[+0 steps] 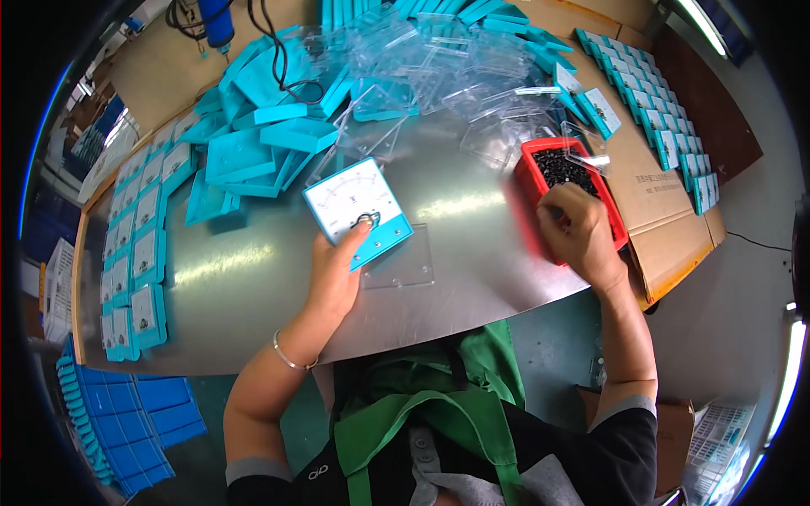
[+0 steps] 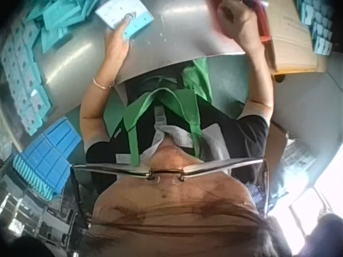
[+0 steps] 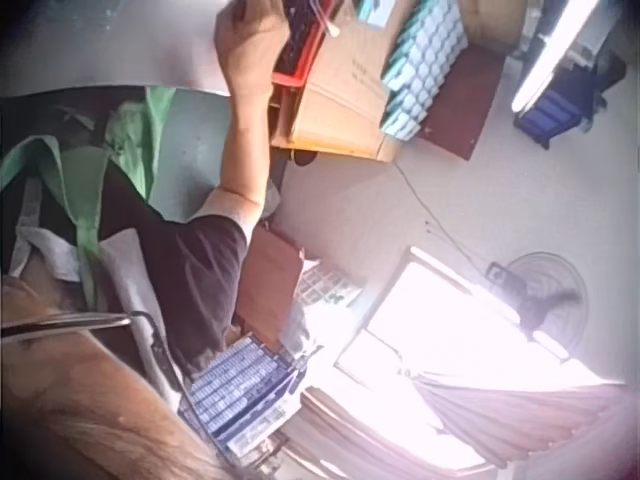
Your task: The person assembles small teal-colored electronic devices at a workstation. They use a screwdriver to tighten screws on the internal mechanism, place a clear plastic cover over the face, and then close the teal casing. The completed units are stacked on the table.
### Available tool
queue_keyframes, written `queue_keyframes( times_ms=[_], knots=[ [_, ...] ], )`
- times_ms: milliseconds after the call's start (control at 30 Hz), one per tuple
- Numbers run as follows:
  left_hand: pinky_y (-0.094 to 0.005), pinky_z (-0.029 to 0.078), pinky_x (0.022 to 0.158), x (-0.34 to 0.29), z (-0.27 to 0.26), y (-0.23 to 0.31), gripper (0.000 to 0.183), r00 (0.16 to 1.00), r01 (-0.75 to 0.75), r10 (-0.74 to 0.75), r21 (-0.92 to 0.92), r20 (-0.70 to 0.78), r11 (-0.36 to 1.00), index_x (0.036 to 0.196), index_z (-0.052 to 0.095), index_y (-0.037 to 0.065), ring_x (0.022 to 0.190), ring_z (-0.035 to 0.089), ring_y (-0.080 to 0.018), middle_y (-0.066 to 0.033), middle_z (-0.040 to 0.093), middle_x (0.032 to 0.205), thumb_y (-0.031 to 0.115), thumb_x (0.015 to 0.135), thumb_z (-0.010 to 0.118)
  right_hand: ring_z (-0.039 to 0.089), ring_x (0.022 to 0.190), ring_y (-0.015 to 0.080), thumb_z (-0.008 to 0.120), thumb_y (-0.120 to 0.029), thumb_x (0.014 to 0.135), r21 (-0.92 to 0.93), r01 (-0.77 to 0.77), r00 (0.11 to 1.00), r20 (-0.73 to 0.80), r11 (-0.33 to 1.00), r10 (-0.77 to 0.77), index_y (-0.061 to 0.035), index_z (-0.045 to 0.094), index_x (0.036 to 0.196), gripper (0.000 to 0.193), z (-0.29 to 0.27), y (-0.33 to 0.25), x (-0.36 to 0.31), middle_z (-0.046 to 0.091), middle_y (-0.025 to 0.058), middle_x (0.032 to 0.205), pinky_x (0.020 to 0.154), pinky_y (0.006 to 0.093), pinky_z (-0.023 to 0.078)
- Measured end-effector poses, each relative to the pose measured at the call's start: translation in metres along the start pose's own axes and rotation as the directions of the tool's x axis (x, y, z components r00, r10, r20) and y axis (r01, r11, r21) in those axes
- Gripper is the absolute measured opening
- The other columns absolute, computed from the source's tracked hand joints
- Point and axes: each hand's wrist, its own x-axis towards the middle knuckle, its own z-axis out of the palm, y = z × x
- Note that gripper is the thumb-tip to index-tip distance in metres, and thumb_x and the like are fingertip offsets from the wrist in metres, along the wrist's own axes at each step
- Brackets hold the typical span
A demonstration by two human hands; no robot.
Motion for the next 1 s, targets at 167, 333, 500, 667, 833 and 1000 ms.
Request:
queue_keyframes(
  times_ms=[167,333,500,667,833,1000],
  knots=[
    [-0.0305,0.044,0.086,-0.003,0.000,-0.018,0.033,0.996,-0.094,0.094,0.003,0.012,0.996,0.115,0.055,-0.001,0.097,0.057,-0.0137,-0.0075,0.061,0.108,0.012,0.086,0.065,0.058,0.067,0.0346,0.061,0.004,0.068,0.318,0.073,0.933,0.313,0.945,-0.177,-0.0020,0.056,0.079,0.013,0.066,-0.056,-0.003,0.056,0.0145,0.075,0.060,0.0404,0.046],
    [-0.0301,0.045,0.085,-0.004,0.001,-0.020,0.031,0.995,-0.098,0.098,-0.049,-0.003,0.994,0.112,0.056,-0.001,0.097,0.057,-0.0123,-0.0067,0.061,0.106,0.013,0.086,0.065,0.060,0.070,0.0353,0.063,0.001,0.069,0.377,0.012,0.909,0.382,0.926,-0.167,-0.0032,0.056,0.078,0.012,0.113,-0.065,0.000,0.058,0.0147,0.076,0.062,0.0411,0.048],
    [-0.0288,0.045,0.081,-0.005,-0.002,-0.018,0.029,0.997,-0.074,0.073,-0.081,-0.003,0.994,0.110,0.056,-0.001,0.092,0.057,-0.0108,-0.0051,0.061,0.102,0.013,0.086,0.065,0.060,0.068,0.0302,0.064,-0.001,0.070,0.263,0.217,0.869,0.387,0.940,-0.309,-0.0040,0.058,0.078,0.011,0.117,-0.065,0.004,0.057,0.0110,0.076,0.060,0.0387,0.049],
    [-0.0288,0.046,0.079,-0.004,-0.004,-0.020,0.027,0.998,-0.062,0.059,-0.115,-0.029,0.991,0.109,0.057,0.000,0.090,0.058,-0.0104,-0.0045,0.061,0.100,0.012,0.086,0.065,0.060,0.068,0.0312,0.062,-0.001,0.070,0.239,0.280,0.831,0.424,0.930,-0.359,-0.0051,0.056,0.073,0.007,0.114,-0.064,0.006,0.056,0.0103,0.074,0.060,0.0411,0.049],
    [-0.0294,0.047,0.081,-0.004,-0.003,-0.016,0.028,1.000,-0.020,0.016,-0.141,-0.025,0.990,0.110,0.056,0.000,0.092,0.058,-0.0119,-0.0056,0.061,0.102,0.012,0.087,0.064,0.061,0.073,0.0308,0.063,-0.005,0.071,0.180,0.225,0.762,0.579,0.957,-0.288,-0.0057,0.056,0.071,0.007,0.110,-0.067,0.024,0.059,0.0096,0.076,0.062,0.0415,0.049],
    [-0.0307,0.046,0.084,-0.004,-0.002,-0.016,0.030,0.999,-0.003,-0.007,-0.209,-0.045,0.978,0.113,0.054,0.000,0.096,0.058,-0.0135,-0.0069,0.060,0.106,0.012,0.087,0.063,0.064,0.075,0.0290,0.068,-0.016,0.072,0.048,0.122,0.590,0.799,0.991,-0.112,-0.0080,0.063,0.074,0.010,0.110,-0.076,0.053,0.065,0.0057,0.080,0.066,0.0411,0.049]
  ],
)
